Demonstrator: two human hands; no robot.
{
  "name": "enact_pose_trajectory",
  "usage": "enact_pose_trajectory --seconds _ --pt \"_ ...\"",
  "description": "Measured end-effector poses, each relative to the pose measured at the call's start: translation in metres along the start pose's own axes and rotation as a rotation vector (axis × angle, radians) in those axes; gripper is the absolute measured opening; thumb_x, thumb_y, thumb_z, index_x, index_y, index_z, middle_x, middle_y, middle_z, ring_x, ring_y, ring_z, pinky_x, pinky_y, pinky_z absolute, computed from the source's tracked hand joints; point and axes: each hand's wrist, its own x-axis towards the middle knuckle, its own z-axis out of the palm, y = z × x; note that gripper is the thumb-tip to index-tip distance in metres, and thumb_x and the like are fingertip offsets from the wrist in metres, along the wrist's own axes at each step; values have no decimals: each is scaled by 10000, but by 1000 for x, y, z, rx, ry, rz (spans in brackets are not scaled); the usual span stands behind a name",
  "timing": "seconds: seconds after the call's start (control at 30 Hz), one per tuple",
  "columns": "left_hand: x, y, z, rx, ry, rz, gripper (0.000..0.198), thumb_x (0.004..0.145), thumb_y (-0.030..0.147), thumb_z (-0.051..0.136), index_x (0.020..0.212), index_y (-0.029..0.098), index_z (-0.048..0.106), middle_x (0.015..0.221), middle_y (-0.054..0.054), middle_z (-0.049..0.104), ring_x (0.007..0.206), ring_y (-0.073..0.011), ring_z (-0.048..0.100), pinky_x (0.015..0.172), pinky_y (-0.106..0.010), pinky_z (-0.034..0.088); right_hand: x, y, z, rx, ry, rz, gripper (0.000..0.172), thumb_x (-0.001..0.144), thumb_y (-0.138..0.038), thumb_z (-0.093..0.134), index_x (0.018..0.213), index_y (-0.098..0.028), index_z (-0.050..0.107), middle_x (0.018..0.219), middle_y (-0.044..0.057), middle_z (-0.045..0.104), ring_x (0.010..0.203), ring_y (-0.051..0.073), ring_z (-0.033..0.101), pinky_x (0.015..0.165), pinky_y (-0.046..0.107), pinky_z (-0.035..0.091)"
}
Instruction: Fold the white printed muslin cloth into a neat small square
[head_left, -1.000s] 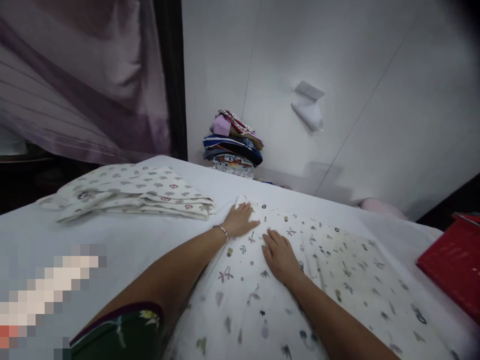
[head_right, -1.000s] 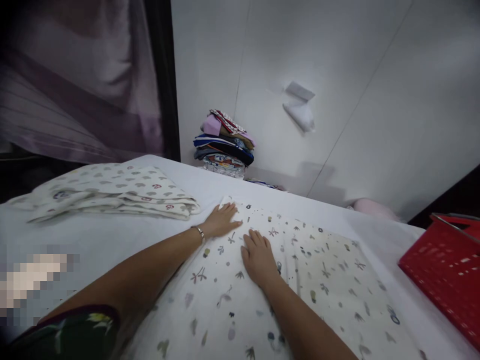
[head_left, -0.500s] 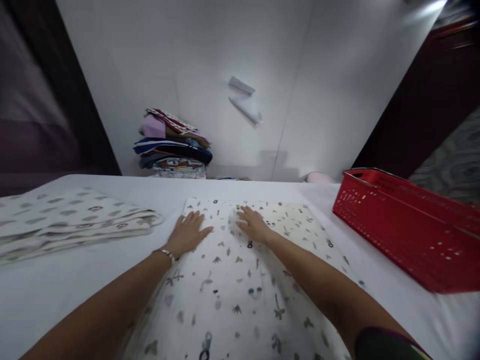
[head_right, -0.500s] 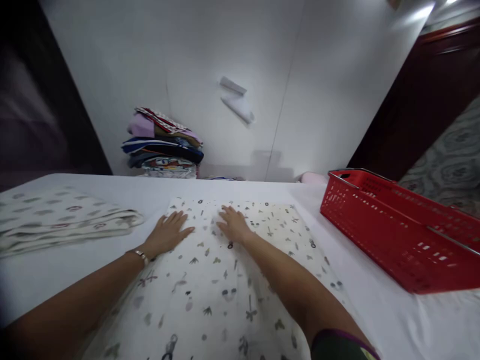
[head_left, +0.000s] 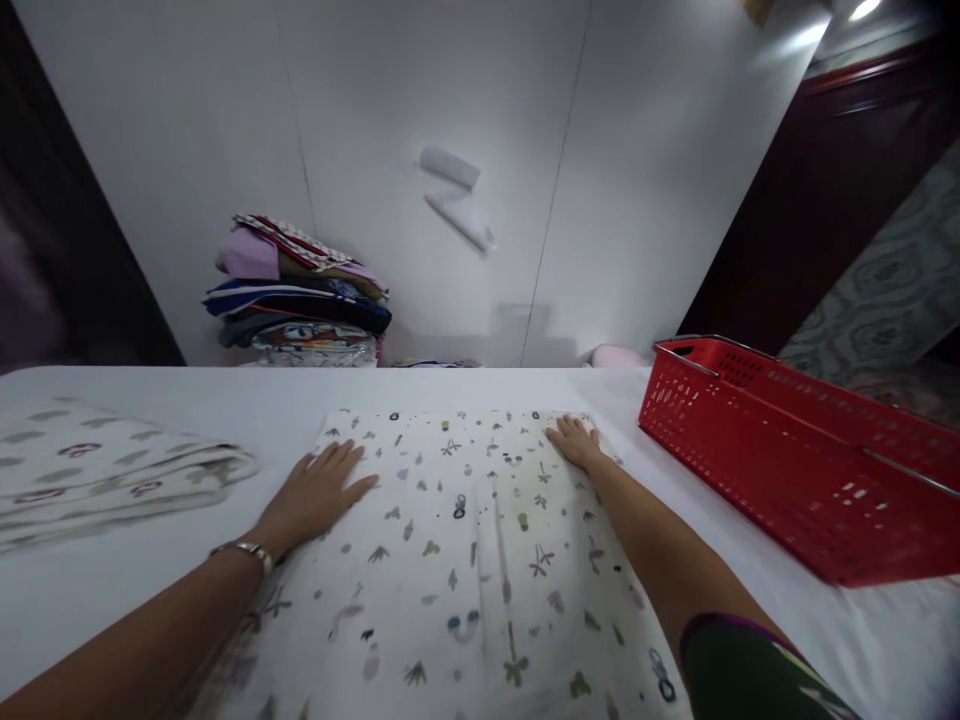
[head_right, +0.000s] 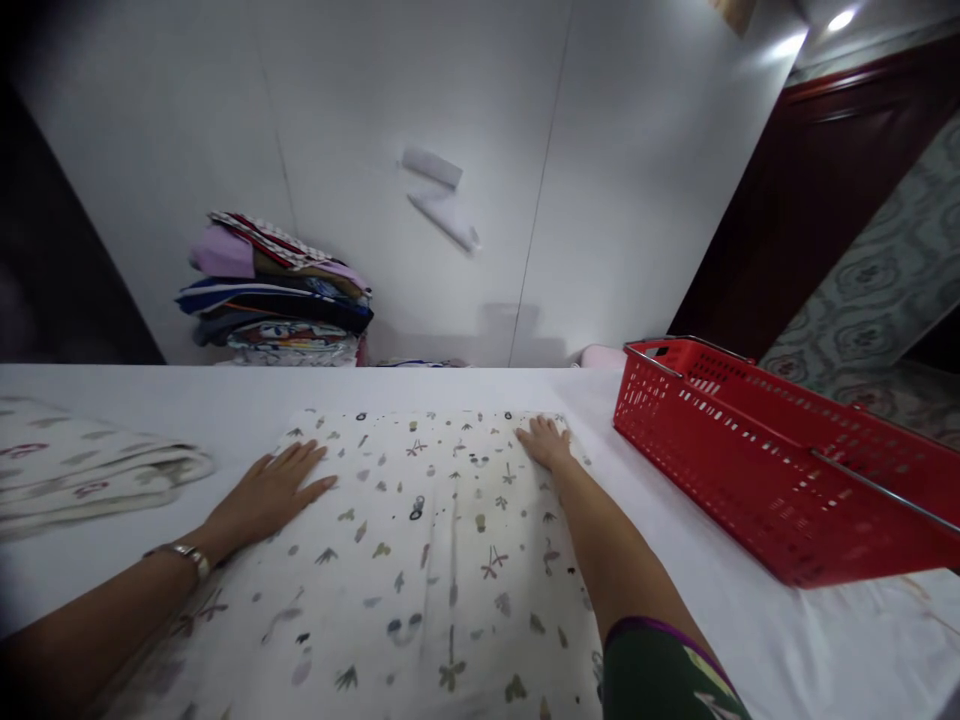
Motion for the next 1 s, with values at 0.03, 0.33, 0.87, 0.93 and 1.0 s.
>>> enact_pose_trajectory --seconds 0.03,0.33,0.87,0.93,1.0 --pt "-1 1 -2 -3 -14 -6 719 839 577 299 1412 145 357 1495 -90 285 1396 -270 187 1101 -469 179 -4 2 -2 3 9 6 623 926 -574 159 1429 -233 298 1533 68 147 1397 254 104 1073 562 127" --pt "2 14 -26 -12 -143 -77 733 859 604 230 1442 163 286 1534 -76 167 1416 -247 98 1121 -462 106 -81 59 2 -69 12 19 643 931 -566 192 1464 -208 226 1532 81 145 1403 239 98 1090 540 135" --pt "-145 46 -46 -84 -159 -33 700 875 582 225 1443 175 278 1533 -67 165 1416 -238 105 1124 -479 91 -207 102 21 6 32 -85 595 944 -499 232 1432 -168 309 1524 93 165 1400 244 128 1097 513 182" --pt "-156 47 -51 -117 -120 -53 684 883 566 216 1439 174 285 1533 -75 167 1416 -235 104 1124 -478 96 -221 108 17 29 85 -77 583 949 -467 244 1426 -141 323 1513 120 191 1396 256 140 1089 499 226" --pt "-180 46 -53 -132 -74 -42 653 892 552 211 1425 190 321 1527 -72 197 1414 -233 119 1125 -479 99 -245 119 20 16 147 -95 564 947 -451 269 1419 -152 341 1502 124 228 1392 272 153 1079 512 247"
